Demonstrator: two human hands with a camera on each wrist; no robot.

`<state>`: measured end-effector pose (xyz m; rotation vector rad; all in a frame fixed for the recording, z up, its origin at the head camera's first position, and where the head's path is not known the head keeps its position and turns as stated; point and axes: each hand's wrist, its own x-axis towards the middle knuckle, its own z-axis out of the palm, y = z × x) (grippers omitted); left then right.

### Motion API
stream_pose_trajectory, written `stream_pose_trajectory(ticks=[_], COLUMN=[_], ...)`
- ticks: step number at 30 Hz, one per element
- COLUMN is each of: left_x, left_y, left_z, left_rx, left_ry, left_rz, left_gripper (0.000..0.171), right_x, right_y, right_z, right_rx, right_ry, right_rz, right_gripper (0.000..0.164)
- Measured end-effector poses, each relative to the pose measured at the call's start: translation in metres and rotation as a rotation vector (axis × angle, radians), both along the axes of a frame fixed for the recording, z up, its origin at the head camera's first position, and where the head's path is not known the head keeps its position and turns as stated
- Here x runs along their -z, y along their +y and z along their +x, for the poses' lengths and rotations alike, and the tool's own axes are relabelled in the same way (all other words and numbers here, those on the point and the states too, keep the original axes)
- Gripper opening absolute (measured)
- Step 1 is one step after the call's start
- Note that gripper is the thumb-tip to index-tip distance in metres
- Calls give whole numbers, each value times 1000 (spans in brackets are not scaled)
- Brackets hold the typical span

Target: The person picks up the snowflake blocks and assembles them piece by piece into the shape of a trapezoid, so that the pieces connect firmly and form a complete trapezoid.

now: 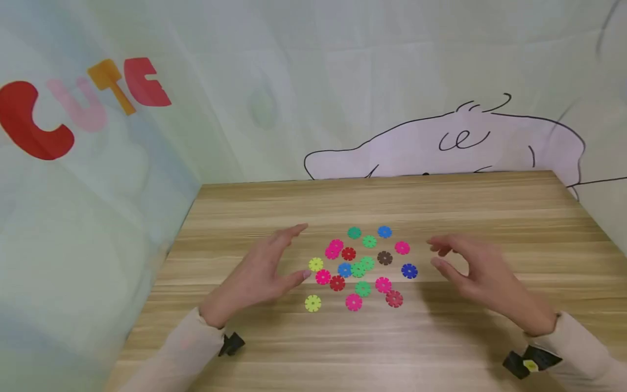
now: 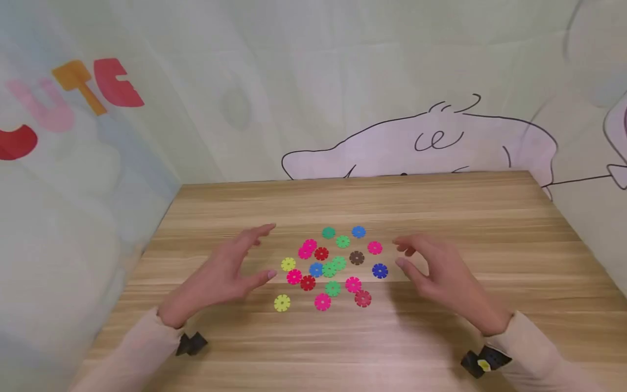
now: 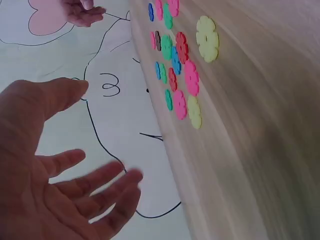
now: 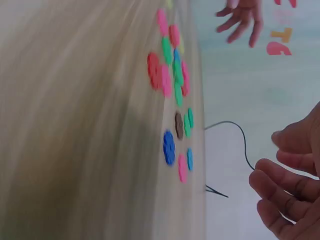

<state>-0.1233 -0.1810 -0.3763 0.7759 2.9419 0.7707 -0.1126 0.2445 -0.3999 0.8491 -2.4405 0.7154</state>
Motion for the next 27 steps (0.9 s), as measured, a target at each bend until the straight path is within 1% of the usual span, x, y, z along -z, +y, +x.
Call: stream_pose_trajectory(ticks=[2, 5, 8, 9, 11, 14, 16, 18, 22, 24, 27], left_x=[2, 6, 10, 11, 14, 20, 25, 29, 38, 41, 44], left_y=[2, 5, 7, 8, 11, 13, 14, 14, 14, 15, 16], left_z=[0, 0, 1, 2, 3, 4, 5, 6, 6, 6, 6], left_rx=[38, 98, 141, 149, 158, 170, 177, 186, 209, 216, 220], left_ry=[-67, -147, -199, -214, -241, -256, -256, -245, -201, -186, -191], left_rz=[49, 67, 42, 34, 11, -28, -62, -80, -79, -68, -63], left_gripper=[76, 53, 33, 30, 25, 25, 27, 30, 27, 23, 21], right_x=[5, 14, 26, 30, 39, 50, 56, 59, 60, 60, 57], right_y=[-7, -14, -17, -17, -17, -17, -18, -20, -25, -28, -32], right_z=[1, 3, 1, 0, -2, -4, -4, -3, -2, -3, -4], right_rx=[-21, -33, 10, 30, 70, 119, 135, 144, 151, 153, 163], right_ry=[-81, -276, -472, -519, -578, -590, -555, -499, -416, -409, -425], right_rz=[-65, -156, -222, -235, -247, -236, -215, -187, -126, -96, -52], right_gripper=[39, 27, 22, 22, 24, 26, 28, 29, 31, 31, 26])
